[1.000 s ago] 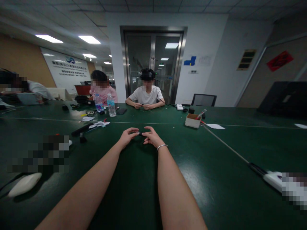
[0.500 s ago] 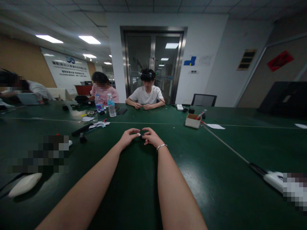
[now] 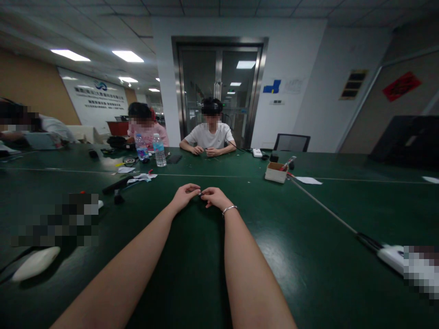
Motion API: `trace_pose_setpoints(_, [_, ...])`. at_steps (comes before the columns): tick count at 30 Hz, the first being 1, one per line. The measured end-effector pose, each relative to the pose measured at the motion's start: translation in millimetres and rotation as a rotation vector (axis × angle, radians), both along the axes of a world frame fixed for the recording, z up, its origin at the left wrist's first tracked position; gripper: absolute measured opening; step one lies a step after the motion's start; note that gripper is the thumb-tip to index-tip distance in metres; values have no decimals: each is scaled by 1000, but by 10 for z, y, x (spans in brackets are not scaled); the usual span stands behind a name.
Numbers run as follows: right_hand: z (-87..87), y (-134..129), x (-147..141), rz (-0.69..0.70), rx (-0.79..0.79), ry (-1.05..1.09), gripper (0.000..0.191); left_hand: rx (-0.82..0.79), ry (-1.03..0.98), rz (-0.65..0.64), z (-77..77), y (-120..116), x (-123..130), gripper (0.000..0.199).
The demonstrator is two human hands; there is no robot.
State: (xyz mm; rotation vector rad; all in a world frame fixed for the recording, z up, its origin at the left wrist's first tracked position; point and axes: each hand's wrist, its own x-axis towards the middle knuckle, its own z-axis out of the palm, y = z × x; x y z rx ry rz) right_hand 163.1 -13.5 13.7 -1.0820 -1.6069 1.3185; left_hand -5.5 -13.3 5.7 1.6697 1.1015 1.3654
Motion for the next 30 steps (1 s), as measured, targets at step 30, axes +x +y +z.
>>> trace_pose_setpoints(30, [13,-42,-96,-91,142,-245,17,123,543,201,158,-190,106,18])
